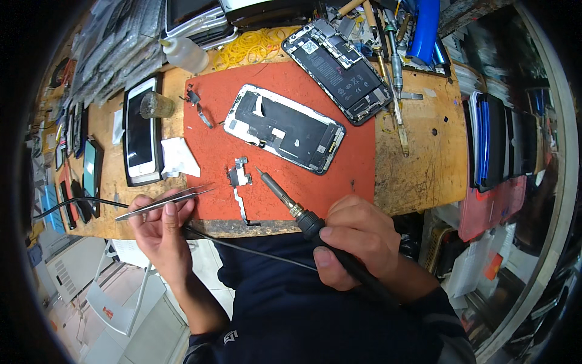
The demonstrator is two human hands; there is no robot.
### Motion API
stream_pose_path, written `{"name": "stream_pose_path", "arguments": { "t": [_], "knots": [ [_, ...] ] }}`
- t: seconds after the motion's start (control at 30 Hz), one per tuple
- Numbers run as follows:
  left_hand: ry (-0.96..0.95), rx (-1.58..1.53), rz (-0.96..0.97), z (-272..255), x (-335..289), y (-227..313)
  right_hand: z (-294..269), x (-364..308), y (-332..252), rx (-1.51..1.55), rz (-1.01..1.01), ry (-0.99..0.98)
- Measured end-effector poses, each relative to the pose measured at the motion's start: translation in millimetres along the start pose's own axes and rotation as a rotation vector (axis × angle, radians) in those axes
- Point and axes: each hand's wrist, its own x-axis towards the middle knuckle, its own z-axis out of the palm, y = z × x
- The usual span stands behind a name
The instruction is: The person uses a soldering iron and tweezers to solder a small electronic component on a red mat. They repeatedly apply heat and solder to the component, then inspect it by hand.
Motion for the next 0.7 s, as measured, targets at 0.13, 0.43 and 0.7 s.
{"name": "stream_pose_path", "arguments": {
  "t": [0.13,0.43,0.7],
  "knots": [
    [0.011,-0.041,0.05,5,11,10,6,1,-1,0.001,0.049,-0.011],
    [-0.168,-0.046,0.117,33,10,-1,22,5,3,-0.005,0.091,0.036],
    [-0.197,-0.048,0.144,27,14,-1,21,4,5,0.056,0.125,0.021]
  ]
}}
